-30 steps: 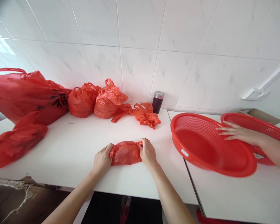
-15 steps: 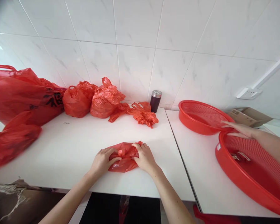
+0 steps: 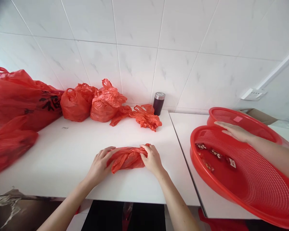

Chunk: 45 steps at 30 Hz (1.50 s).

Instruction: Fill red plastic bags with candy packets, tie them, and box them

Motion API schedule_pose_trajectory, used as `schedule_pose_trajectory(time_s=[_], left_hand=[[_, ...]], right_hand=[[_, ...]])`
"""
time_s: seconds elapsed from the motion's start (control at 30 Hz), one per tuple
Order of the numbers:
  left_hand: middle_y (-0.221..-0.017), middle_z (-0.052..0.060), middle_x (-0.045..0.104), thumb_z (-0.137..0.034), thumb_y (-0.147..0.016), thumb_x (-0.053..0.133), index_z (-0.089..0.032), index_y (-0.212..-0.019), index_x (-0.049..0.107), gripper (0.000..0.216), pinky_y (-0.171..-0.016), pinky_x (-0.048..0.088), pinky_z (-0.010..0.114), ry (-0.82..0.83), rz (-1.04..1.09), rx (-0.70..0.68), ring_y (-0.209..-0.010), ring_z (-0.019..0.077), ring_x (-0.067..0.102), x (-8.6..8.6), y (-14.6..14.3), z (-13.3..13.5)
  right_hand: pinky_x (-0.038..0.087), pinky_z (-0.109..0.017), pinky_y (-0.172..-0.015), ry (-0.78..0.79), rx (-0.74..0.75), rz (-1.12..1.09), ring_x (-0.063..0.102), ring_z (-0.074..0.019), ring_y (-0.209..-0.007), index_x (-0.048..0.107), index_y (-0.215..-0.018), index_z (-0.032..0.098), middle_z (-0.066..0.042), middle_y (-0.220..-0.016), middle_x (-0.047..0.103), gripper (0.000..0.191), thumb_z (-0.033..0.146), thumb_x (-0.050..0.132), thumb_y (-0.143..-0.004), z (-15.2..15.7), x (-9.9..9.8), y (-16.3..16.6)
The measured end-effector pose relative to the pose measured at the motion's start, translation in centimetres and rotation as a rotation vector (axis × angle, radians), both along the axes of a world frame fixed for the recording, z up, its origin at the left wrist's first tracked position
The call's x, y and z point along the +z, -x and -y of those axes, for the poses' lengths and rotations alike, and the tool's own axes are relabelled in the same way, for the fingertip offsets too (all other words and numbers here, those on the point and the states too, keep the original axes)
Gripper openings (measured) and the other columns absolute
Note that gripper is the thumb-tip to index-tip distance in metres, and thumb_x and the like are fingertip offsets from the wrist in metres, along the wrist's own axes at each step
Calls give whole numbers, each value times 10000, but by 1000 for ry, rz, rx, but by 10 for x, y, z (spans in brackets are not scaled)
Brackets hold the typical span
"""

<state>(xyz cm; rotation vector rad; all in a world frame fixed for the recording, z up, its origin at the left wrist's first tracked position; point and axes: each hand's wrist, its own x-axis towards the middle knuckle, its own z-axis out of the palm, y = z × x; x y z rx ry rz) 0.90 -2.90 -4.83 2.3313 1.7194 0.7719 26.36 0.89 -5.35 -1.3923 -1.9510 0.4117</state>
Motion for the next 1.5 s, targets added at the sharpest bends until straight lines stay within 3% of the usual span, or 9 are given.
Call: schedule_pose_trajectory(time_s=[0.13,0.3,0.57,0.83,0.93,1.03,1.1,1.27,1.5], left_hand=[[-1475,16,427,-324,-904,499,-382,-1389,450,491,-1090,283,508,64,-18,-180,-1345,290,355,4,-13,5],[-1461,30,464,-305,-898,487,-356,-1416,421,524,-1110,247,541,154,15,-183,-1331,271,394,-1,-27,1],[-1445,50,487,-276,-880,509,-305,-1438,404,568,-1110,238,518,68,-26,-149,-1344,289,367,-13,-35,2],[-1502,-8,394,-266,-895,489,-440,-1410,404,550,-1090,239,614,63,28,-153,-1360,320,338,8,-43,6],[-1492,-16,406,-194,-921,422,-394,-1311,543,455,-1118,282,533,38,180,-221,-1381,271,320,18,-46,6],[-1464,12,443,-290,-971,357,-275,-1078,684,344,-1117,345,420,154,475,-229,-1359,233,374,26,-45,9],[-1421,39,492,-369,-983,328,-250,-1076,678,381,-1106,368,389,257,643,-200,-1323,225,428,29,-42,13],[-1361,75,542,-456,-955,366,-240,-1137,658,406,-1018,452,379,297,777,-72,-1234,251,510,26,-30,31],[-1164,71,674,-461,-926,380,-222,-1012,647,369,-983,470,422,411,1051,127,-1145,276,593,19,-18,34]], right_hand=[[477,-413,-927,25,-33,-15,564,-236,-1032,593,-1222,242,-77,-1086,612,370,335,566,-864,9,-2,16],[460,-441,-878,-56,-117,90,551,-258,-966,611,-1182,209,-105,-1028,613,370,436,507,-910,9,-17,30],[434,-456,-872,-107,-132,224,536,-273,-957,581,-1236,205,-122,-1024,602,401,431,394,-963,6,-30,34],[405,-478,-968,-88,-90,39,535,-268,-1051,546,-1286,203,-112,-1127,601,427,407,469,-919,13,-9,33],[434,-431,-972,-19,-60,-172,542,-244,-1123,531,-1308,249,-88,-1217,593,414,392,442,-929,14,7,33],[455,-374,-963,59,-56,-409,568,-215,-1134,573,-1261,241,-77,-1232,615,394,401,379,-958,7,18,29],[481,-354,-913,71,-95,-497,609,-211,-1059,617,-1200,217,-83,-1152,658,403,419,367,-957,-3,19,24],[504,-356,-778,60,-265,-421,645,-217,-826,692,-1043,197,-71,-889,708,384,391,387,-913,-41,10,8],[503,-393,-816,7,-258,-417,635,-233,-905,689,-1007,214,-75,-1013,705,357,373,392,-887,-62,1,6]])
